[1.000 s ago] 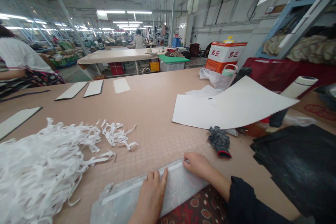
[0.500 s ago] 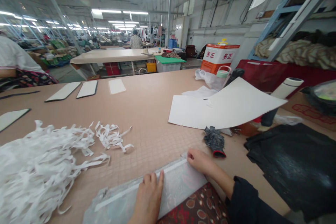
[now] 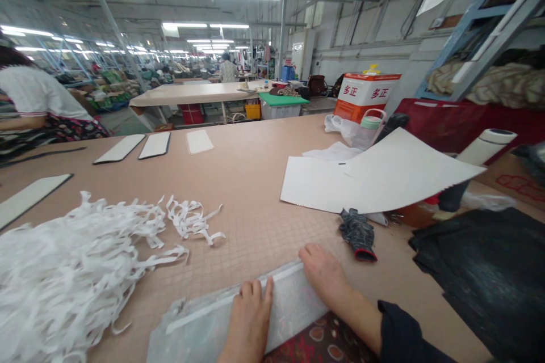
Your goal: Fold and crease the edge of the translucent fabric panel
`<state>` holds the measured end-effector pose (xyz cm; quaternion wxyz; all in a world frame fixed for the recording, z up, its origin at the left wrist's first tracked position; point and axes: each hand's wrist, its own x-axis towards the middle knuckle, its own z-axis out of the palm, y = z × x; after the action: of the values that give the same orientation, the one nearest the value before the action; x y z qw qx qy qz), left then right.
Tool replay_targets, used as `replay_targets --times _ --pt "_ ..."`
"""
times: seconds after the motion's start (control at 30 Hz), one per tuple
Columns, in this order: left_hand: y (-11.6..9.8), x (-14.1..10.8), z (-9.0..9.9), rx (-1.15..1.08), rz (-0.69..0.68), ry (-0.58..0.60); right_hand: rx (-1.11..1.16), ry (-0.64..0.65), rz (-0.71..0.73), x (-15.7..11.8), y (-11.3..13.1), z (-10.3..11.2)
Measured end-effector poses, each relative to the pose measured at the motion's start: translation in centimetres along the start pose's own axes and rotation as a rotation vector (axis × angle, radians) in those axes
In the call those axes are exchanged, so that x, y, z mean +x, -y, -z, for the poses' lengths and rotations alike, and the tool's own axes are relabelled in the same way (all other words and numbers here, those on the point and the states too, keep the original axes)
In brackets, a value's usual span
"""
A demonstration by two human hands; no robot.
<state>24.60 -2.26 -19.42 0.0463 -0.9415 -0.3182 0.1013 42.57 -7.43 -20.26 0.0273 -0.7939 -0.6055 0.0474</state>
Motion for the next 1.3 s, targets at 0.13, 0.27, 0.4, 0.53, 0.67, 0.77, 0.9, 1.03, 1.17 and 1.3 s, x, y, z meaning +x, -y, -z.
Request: replay_targets --times 0.13,0.27,0.4,0.53,0.67,0.77,0.9,1.03,1.17,1.3 --pt "0.9 -0.8 0.0 -0.031 0.006 0.038 0.061 -0.144 0.401 -2.0 2.8 -1.9" --pt "5.1 -4.6 -2.1 -0.036 0.077 0.088 0.117 -0.167 0.337 -2.9 -0.1 -3.2" --pt "9.9 -9.5 -5.0 -0.095 0.173 0.06 0.189 -0.151 0.223 -3.0 -3.9 -2.8" --pt "11.9 -10.1 -4.9 -0.182 0.231 0.112 0.269 -0.039 0.126 -2.2 -5.1 -2.0" --pt "10.4 -6.4 -0.9 -0.231 0.175 0.18 0.241 0.022 0.003 -1.0 -5.9 -2.0" --pt "7.4 -2.3 2.0 -0.294 0.015 0.138 0.205 0.041 -0.021 -0.5 -6.2 -2.1" --pt "2.5 2.9 3.1 -0.47 -0.168 0.045 0.211 0.037 -0.018 -1.0 -6.1 -1.0" --pt "-1.3 6.6 2.4 -0.557 -0.177 -0.044 0.464 0.042 -0.057 -1.4 -5.9 0.2" --pt "-3.2 8.5 1.4 -0.602 -0.109 -0.093 0.817 -0.006 -0.06 -0.3 -5.9 -0.5" --pt "-3.8 9.2 1.0 -0.658 -0.03 -0.127 0.942 -0.102 -0.09 1.1 -5.8 -2.2"
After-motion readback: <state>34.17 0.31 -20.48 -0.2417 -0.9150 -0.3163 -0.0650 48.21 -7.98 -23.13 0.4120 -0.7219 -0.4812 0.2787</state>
